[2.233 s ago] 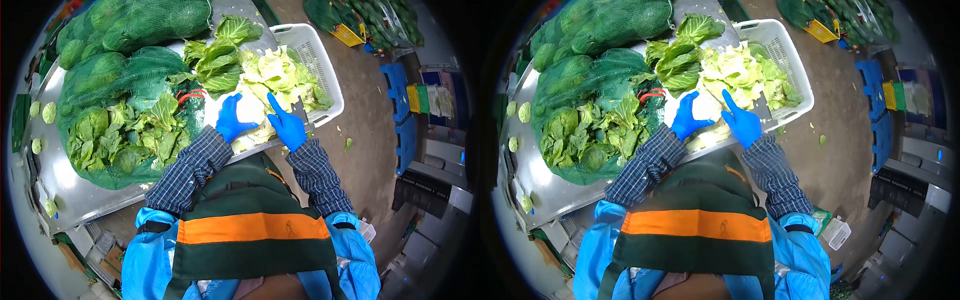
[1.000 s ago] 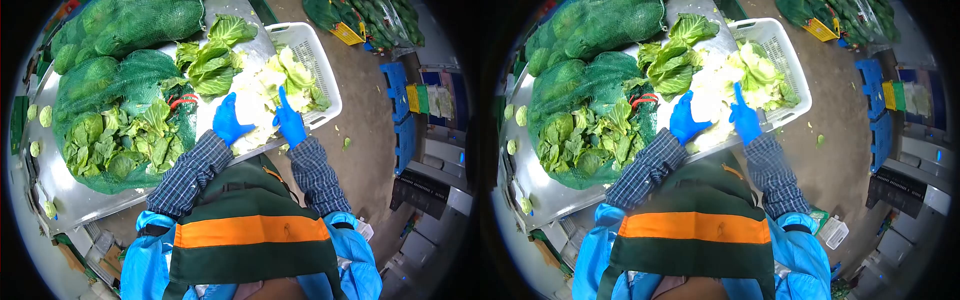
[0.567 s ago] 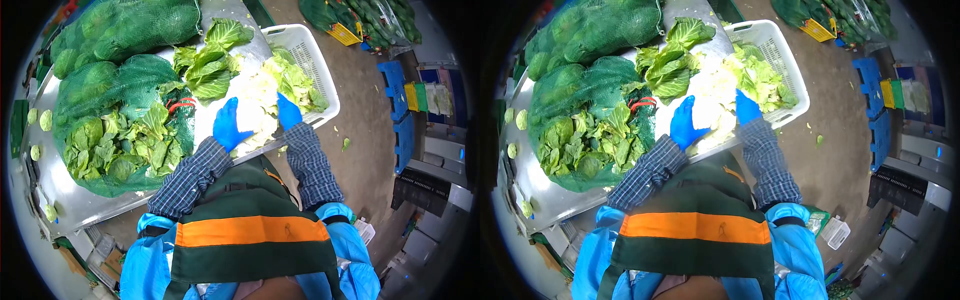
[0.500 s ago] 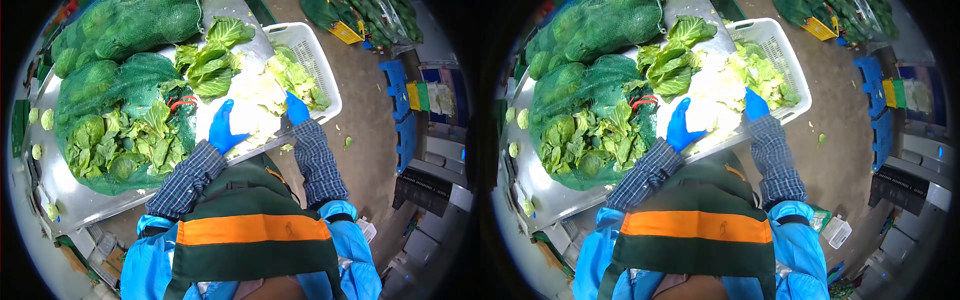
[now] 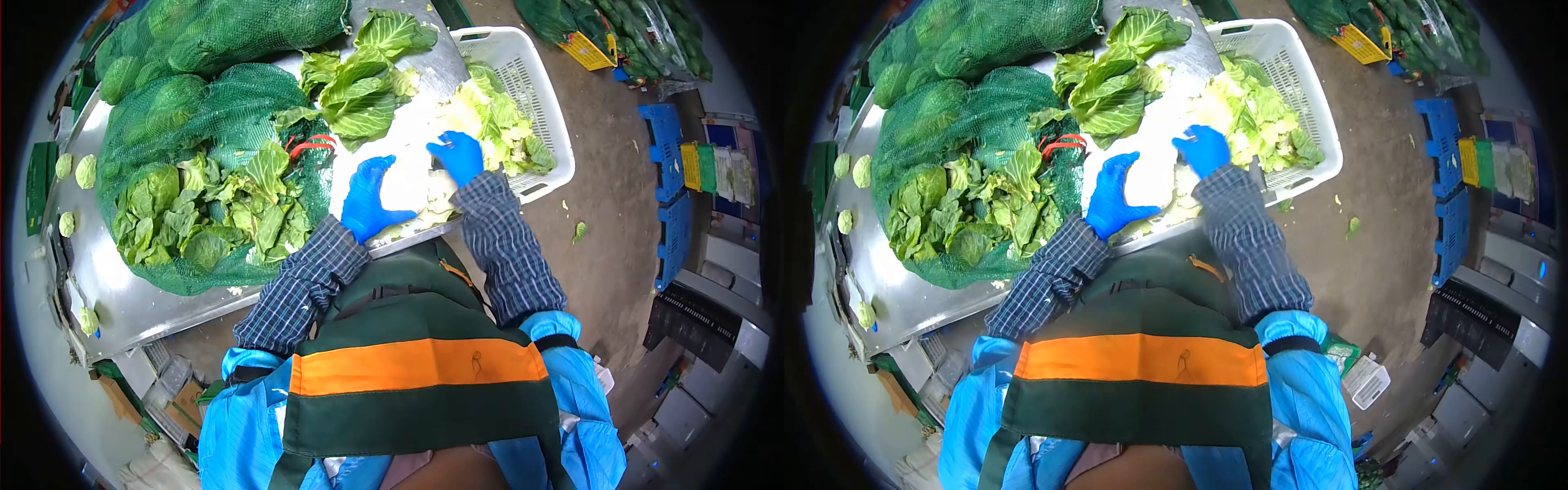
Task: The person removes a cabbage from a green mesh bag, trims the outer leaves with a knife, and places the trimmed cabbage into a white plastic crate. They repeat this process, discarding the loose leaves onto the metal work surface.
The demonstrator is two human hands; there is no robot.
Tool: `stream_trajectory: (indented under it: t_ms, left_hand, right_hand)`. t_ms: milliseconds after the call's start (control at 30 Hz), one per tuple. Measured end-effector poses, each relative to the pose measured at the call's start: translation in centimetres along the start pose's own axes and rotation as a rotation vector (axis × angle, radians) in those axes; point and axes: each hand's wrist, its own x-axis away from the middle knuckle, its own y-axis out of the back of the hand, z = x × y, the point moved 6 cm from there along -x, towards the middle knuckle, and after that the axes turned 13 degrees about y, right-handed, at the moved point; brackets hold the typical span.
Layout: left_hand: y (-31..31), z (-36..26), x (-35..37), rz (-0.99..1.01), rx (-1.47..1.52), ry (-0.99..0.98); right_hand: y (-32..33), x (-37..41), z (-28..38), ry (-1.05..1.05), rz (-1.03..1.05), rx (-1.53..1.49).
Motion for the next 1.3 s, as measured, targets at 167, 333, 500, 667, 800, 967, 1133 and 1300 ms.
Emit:
stream_trajectory:
  t_ms: [167,333,500,667,800,967,1133,1300]
  left_hand:
    - [0.3,0.3,0.4,0.001,0.027,-0.022]
    - [-0.7,1.7,-0.7,0.085,0.239,0.116]
    - [-2.1,3.1,-1.8,0.160,0.213,0.492]
    - [-2.3,3.3,-1.1,0.122,0.249,0.505]
    - [-2.1,2.8,-0.8,0.190,0.252,0.498]
    - [-2.2,5.0,-0.3,-0.001,0.336,0.484]
    - [1.5,0.7,0.3,-0.104,0.581,0.266]
    - [5.6,-3.1,-0.3,-0.217,0.858,0.093]
  right_hand:
    - [3.4,1.9,-2.7,0.042,-0.062,-0.185]
    - [-1.1,7.1,0.4,-0.063,0.312,-0.337]
    - [-2.2,7.2,-0.1,-0.148,0.333,-0.506]
    - [-2.1,7.1,0.5,-0.187,0.357,-0.526]
    - [-2.8,7.2,-0.3,-0.068,0.321,-0.476]
    - [-0.3,6.3,2.5,0.278,-0.086,0.159]
    - [6.9,2.4,-0.9,0.204,-0.319,0.212]
    - [7.1,3.4,3.9,0.353,-0.291,-0.185]
